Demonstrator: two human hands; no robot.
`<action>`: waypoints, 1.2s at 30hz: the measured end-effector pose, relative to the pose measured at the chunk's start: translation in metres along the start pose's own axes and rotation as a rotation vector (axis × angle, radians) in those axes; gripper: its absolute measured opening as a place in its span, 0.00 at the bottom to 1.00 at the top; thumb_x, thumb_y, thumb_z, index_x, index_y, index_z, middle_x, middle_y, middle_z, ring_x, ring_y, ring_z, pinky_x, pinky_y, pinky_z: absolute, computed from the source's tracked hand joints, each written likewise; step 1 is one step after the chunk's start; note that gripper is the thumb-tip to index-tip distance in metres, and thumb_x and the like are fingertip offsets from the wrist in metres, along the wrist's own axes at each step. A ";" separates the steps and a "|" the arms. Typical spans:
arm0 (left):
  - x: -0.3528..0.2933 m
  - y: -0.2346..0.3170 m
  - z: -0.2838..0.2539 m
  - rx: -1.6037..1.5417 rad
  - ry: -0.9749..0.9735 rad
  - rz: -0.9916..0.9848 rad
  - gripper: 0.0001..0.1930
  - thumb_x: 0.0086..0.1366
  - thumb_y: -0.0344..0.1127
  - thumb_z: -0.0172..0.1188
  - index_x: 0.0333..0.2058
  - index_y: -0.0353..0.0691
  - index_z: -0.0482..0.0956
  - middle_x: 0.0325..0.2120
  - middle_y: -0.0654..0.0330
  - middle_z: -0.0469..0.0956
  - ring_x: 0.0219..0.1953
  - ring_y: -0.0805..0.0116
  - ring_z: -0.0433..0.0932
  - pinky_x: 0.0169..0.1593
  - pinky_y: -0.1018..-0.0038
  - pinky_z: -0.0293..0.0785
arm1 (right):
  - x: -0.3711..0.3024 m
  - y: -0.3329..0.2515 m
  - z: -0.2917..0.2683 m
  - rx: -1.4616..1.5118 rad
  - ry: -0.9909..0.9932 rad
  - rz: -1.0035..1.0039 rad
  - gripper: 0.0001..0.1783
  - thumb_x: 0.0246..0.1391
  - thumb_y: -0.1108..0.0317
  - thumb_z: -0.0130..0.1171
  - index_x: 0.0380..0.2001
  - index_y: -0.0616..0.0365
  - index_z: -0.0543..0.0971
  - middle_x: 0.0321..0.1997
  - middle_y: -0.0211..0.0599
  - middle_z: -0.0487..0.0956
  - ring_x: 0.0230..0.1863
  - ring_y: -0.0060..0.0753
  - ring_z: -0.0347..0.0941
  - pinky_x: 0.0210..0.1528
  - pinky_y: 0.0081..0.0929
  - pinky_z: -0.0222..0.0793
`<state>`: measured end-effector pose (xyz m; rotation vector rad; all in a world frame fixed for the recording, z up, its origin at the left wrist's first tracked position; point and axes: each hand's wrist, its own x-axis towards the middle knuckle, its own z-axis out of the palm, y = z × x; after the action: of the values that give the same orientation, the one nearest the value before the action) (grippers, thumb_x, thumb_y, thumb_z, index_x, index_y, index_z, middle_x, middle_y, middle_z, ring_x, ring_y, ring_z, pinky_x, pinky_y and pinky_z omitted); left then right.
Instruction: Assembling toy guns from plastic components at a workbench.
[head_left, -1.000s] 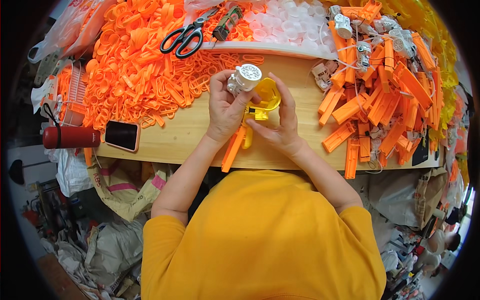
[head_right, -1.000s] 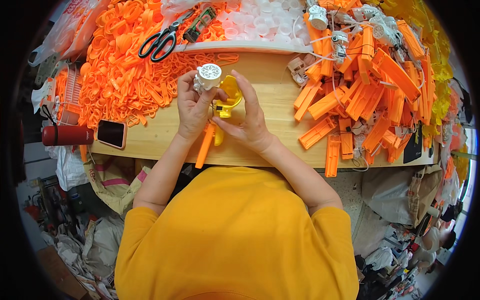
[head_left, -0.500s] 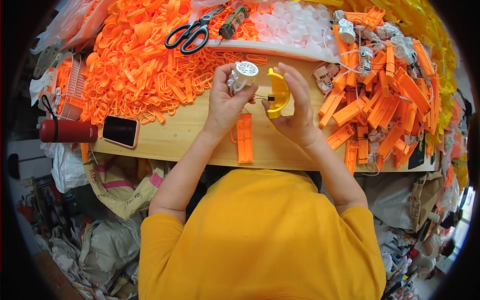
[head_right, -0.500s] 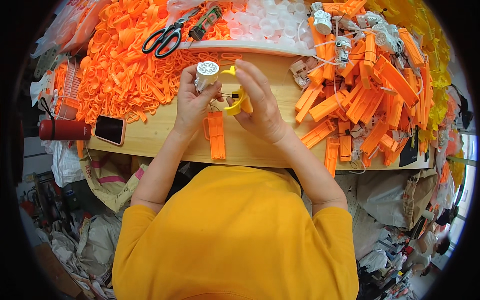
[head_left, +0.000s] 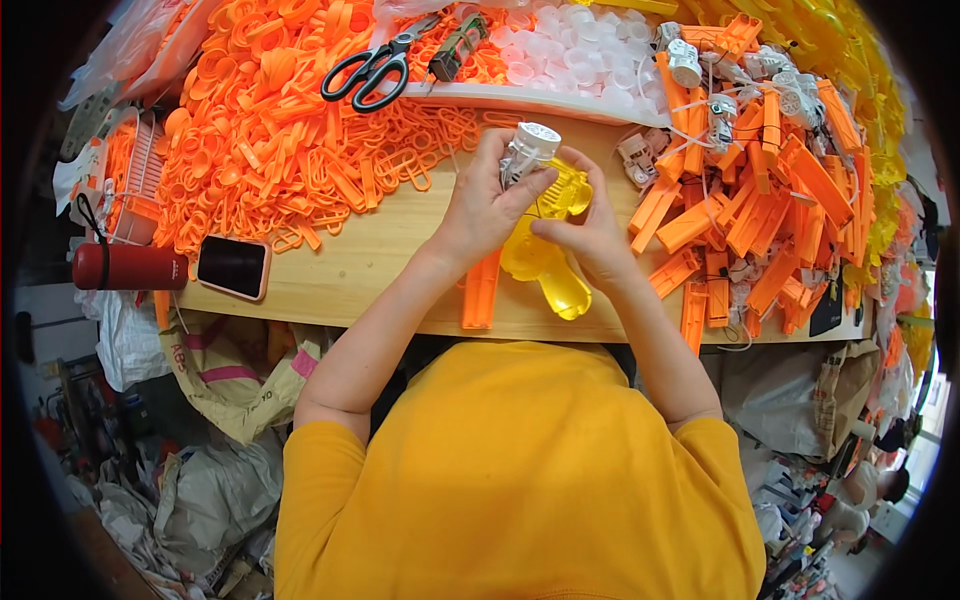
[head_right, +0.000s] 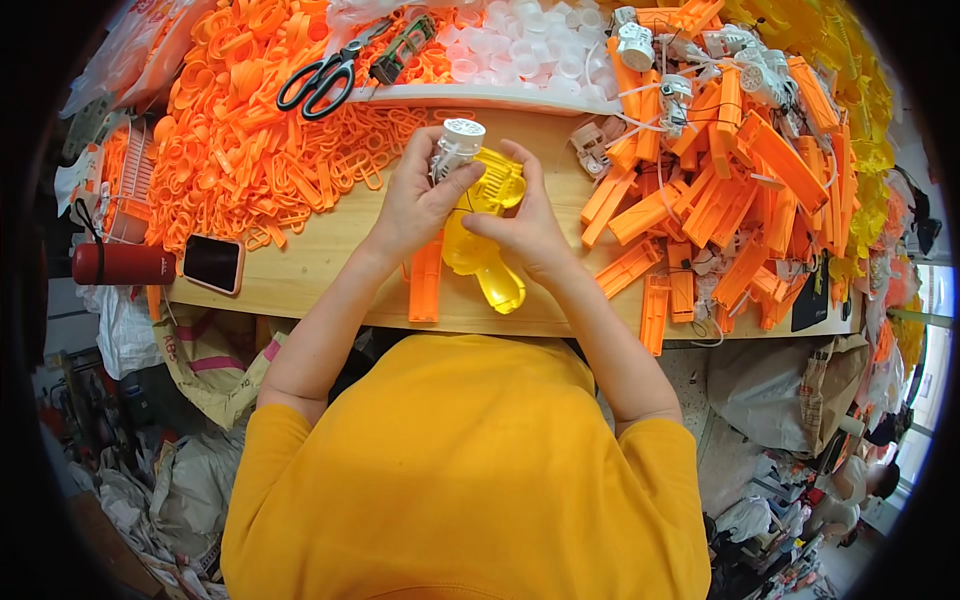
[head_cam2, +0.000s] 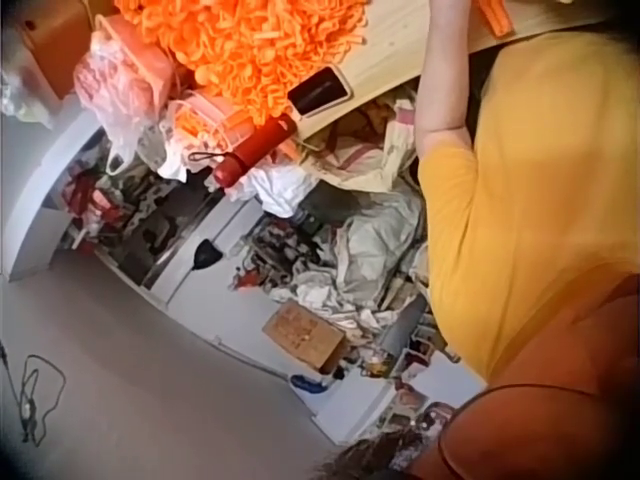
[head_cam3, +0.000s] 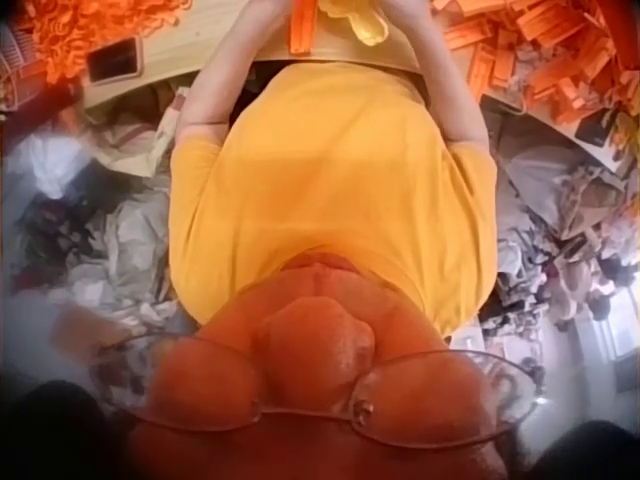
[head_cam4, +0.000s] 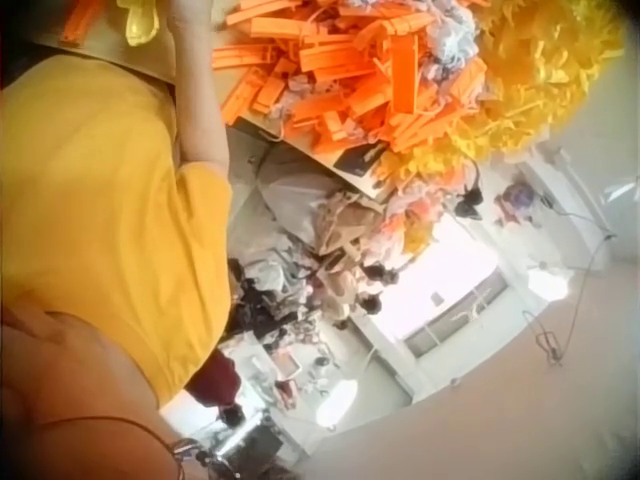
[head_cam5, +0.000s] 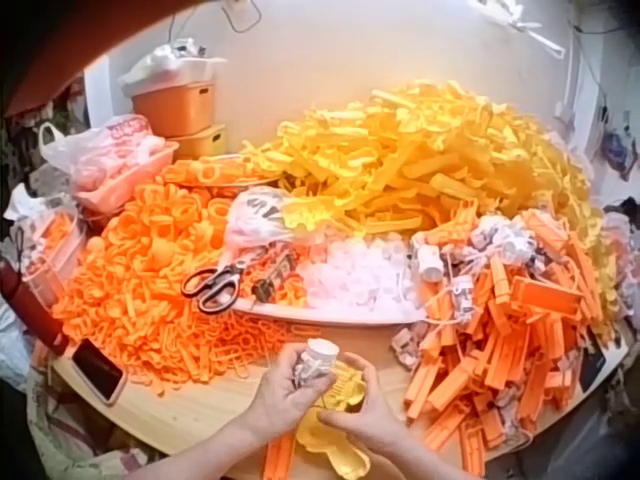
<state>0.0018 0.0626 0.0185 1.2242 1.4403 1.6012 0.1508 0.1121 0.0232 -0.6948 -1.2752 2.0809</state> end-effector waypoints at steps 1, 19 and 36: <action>0.001 -0.001 0.000 0.000 -0.001 0.000 0.18 0.60 0.36 0.64 0.45 0.37 0.68 0.34 0.59 0.76 0.36 0.75 0.75 0.39 0.74 0.72 | 0.000 0.004 0.003 0.001 0.001 -0.001 0.48 0.40 0.85 0.62 0.65 0.52 0.53 0.58 0.39 0.66 0.56 0.31 0.67 0.57 0.29 0.67; -0.019 0.025 -0.016 0.306 0.003 0.081 0.21 0.51 0.30 0.71 0.45 0.38 0.79 0.34 0.64 0.74 0.34 0.79 0.72 0.38 0.79 0.71 | -0.017 0.007 0.017 -0.388 0.064 -0.394 0.40 0.50 0.84 0.49 0.66 0.54 0.49 0.60 0.38 0.61 0.57 0.29 0.65 0.56 0.26 0.66; -0.037 0.031 -0.004 0.188 -0.022 0.005 0.26 0.50 0.24 0.68 0.50 0.34 0.75 0.39 0.58 0.73 0.34 0.71 0.78 0.36 0.78 0.77 | -0.018 0.019 0.004 -0.299 -0.074 -0.350 0.48 0.50 0.85 0.52 0.69 0.52 0.41 0.60 0.39 0.63 0.60 0.31 0.64 0.60 0.28 0.62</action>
<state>0.0146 0.0216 0.0410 1.3476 1.6033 1.4771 0.1561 0.0898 0.0099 -0.4787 -1.6404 1.6652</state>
